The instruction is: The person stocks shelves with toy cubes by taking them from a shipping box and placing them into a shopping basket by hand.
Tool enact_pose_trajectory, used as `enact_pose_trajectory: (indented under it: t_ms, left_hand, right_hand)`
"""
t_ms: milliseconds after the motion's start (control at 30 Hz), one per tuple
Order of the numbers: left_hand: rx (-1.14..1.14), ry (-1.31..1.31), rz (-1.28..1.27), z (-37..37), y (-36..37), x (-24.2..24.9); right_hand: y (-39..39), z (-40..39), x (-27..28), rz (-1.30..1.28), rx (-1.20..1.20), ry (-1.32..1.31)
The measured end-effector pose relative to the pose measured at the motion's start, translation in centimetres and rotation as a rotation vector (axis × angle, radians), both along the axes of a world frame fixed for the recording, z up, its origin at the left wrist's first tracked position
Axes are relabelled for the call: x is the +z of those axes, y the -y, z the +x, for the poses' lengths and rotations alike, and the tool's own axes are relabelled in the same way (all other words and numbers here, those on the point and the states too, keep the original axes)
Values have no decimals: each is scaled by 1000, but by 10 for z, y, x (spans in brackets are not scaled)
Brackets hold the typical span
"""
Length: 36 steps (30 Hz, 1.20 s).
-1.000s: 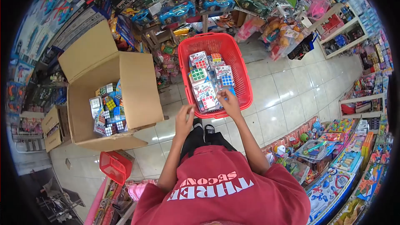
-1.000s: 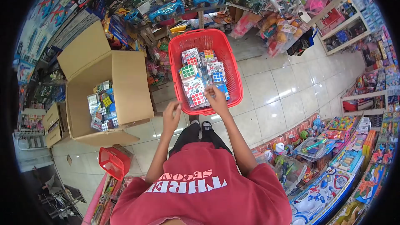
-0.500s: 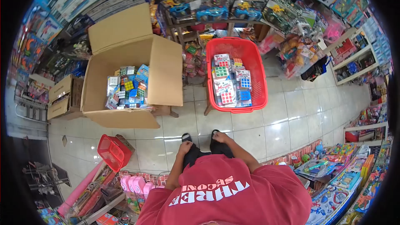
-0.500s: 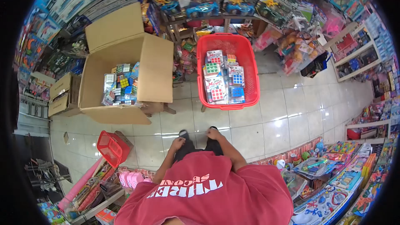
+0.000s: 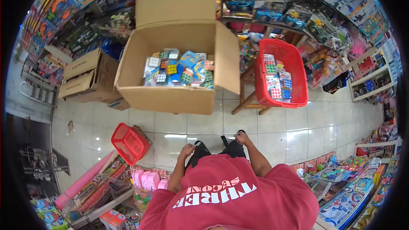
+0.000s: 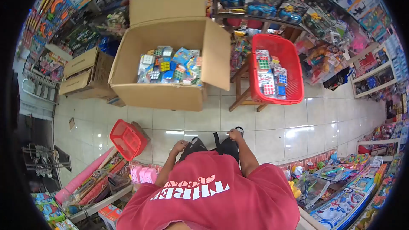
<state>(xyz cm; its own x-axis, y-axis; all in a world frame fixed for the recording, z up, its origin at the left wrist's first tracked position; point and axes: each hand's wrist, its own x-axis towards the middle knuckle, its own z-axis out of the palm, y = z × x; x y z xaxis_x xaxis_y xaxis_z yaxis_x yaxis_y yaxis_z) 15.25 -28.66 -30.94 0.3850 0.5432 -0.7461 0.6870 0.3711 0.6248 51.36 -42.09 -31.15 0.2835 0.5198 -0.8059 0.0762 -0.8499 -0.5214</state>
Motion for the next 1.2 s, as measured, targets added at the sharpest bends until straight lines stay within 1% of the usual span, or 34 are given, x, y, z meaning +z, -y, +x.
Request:
enact_pose_trajectory:
  t_ms: [67, 100, 167, 200, 267, 300, 367, 467, 567, 633, 667, 733, 767, 833, 867, 933, 967, 1033, 1067, 1100, 1133, 1200]
  left_hand:
    - [-33, -39, 143, -33, -12, -15]
    - [-53, -54, 168, -45, -18, -13]
    - [10, 17, 191, -59, -26, 3]
    - [39, 55, 206, -64, -30, 13]
    - [69, 101, 339, -70, -38, 33]
    - [103, 135, 410, -68, -42, 50]
    - [185, 237, 498, -59, -55, 98]
    - [350, 319, 541, -45, -86, 166]
    - [475, 423, 703, -27, -125, 244]
    - [447, 449, 848, -22, -157, 286]
    - [432, 462, 921, -20, -174, 304]
    - [369, 493, 1021, -15, -209, 332]
    - [334, 514, 1070, -9, -228, 344]
    - [259, 540, 1072, 7, -267, 364]
    - [221, 554, 1063, 16, -284, 370]
    - [17, 495, 963, 37, -319, 377]
    - [-81, 464, 915, 46, -337, 376]
    - [-410, 391, 964, 57, -372, 347]
    - [-575, 354, 981, 61, -388, 326]
    - [-716, 251, 873, 66, -403, 305]
    - [-808, 160, 790, 74, -415, 294]
    - [-987, -17, 624, 89, -431, 272]
  right_hand:
    - [-27, -41, 2, 59, 138, 49]
    - [-41, -59, 2, 98, 213, 28]
    - [-68, -91, 0, 174, 358, -15]
    - [-82, -103, 2, 237, 502, -14]
    - [-111, -119, 7, 356, 785, -5]
    - [-125, -127, 22, 369, 818, -11]
    - [-155, -143, 91, 390, 892, -30]
    - [-200, -156, 171, 461, 982, -222]
    - [-238, -156, 263, 594, 968, -324]
    - [-261, -153, 323, 732, 870, -372]
    - [-273, -150, 347, 753, 830, -381]
    - [-297, -141, 384, 795, 743, -397]
    - [-314, -135, 393, 813, 768, -337]
    - [-348, -121, 402, 842, 802, -214]
    - [-364, -114, 397, 829, 820, -139]
    - [-400, -99, 378, 792, 867, 11]
    - [-416, -91, 364, 733, 952, 156]
    - [-446, -78, 327, 607, 1120, 442]
    - [-462, -74, 312, 471, 1199, 504]
    - [-477, -72, 299, 331, 1274, 563]
    - [-488, -71, 285, 187, 1344, 619]
    - [-505, -67, 255, -9, 1375, 592]
